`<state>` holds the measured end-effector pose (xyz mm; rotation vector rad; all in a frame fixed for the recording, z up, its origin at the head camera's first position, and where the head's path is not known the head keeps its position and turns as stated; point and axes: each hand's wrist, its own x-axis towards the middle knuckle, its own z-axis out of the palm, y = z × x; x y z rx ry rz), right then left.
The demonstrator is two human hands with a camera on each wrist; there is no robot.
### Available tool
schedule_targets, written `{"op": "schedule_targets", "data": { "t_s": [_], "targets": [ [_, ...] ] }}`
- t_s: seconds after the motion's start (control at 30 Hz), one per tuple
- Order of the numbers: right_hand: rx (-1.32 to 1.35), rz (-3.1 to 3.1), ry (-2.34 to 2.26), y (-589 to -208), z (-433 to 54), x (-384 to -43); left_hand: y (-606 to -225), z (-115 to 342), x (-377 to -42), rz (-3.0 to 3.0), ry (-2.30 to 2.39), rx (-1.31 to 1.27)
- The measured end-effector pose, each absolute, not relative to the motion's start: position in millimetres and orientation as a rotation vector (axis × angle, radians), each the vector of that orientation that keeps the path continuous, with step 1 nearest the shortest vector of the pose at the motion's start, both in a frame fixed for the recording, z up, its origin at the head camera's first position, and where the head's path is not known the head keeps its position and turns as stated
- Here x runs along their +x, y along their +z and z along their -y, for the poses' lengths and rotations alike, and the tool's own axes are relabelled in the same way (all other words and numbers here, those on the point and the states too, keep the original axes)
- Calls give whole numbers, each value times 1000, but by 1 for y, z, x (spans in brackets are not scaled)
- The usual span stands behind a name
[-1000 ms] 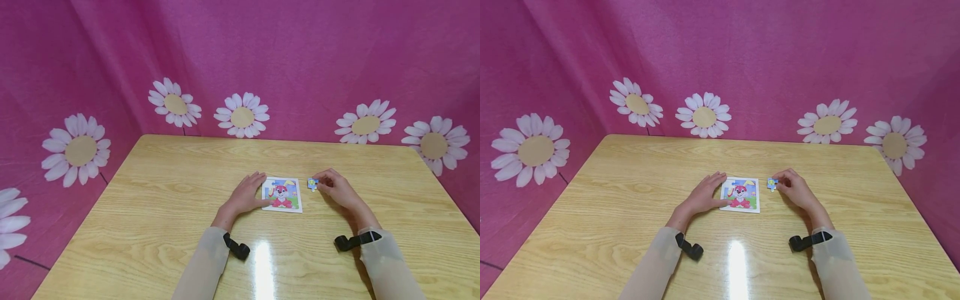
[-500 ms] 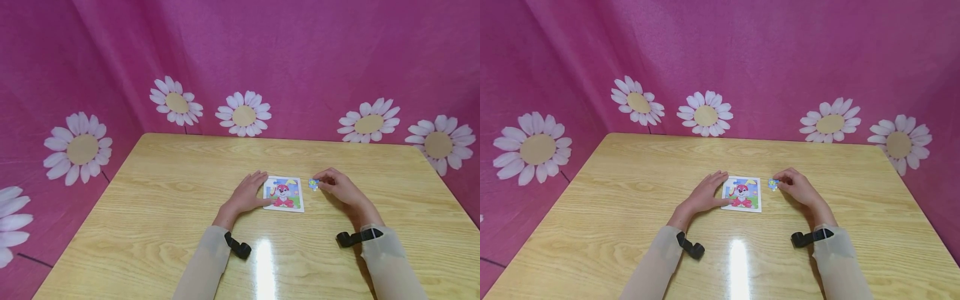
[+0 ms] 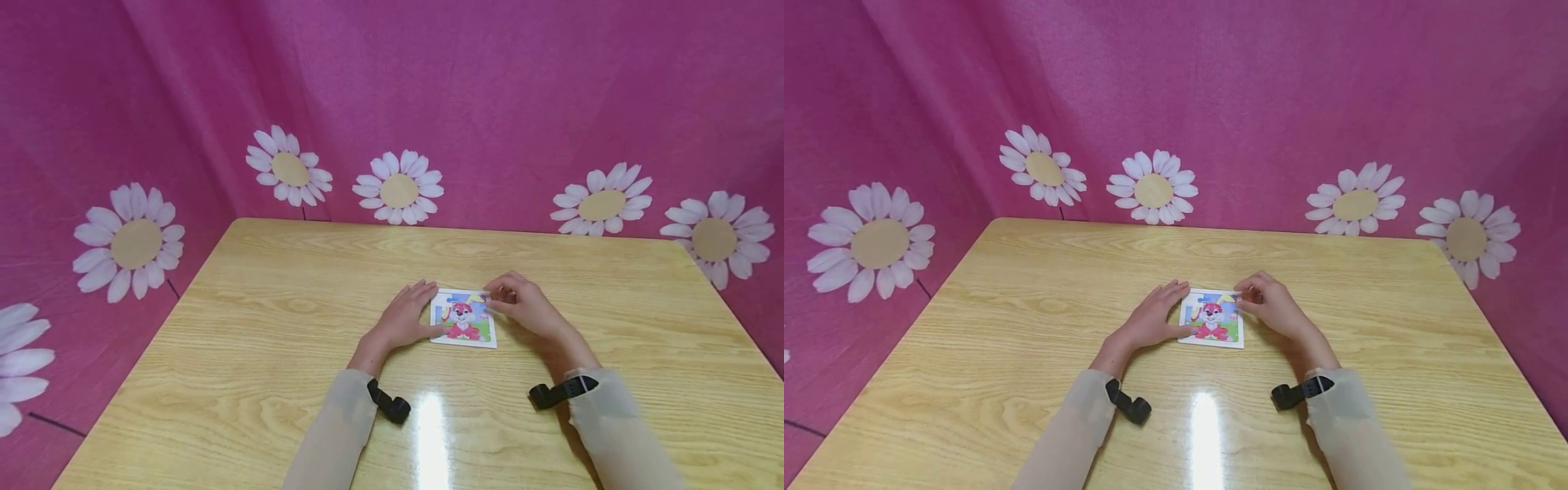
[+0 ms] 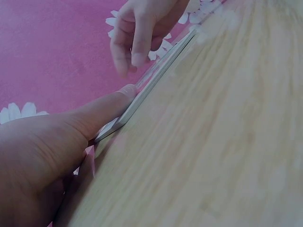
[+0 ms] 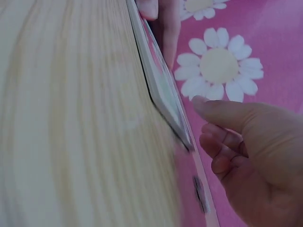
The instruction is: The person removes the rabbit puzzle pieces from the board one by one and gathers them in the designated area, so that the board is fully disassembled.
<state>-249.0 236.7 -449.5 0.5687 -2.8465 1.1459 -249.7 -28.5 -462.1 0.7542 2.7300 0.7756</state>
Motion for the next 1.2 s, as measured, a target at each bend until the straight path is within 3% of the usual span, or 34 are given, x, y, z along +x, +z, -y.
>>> {"op": "schedule_targets", "data": {
  "t_s": [0.33, 1.2],
  "targets": [
    [622, 2958, 1092, -449, -205, -256, -461, 27, -250, -2727, 770, 749],
    [738, 2947, 962, -449, -200, -262, -460, 29, -250, -2726, 766, 731]
  ]
}}
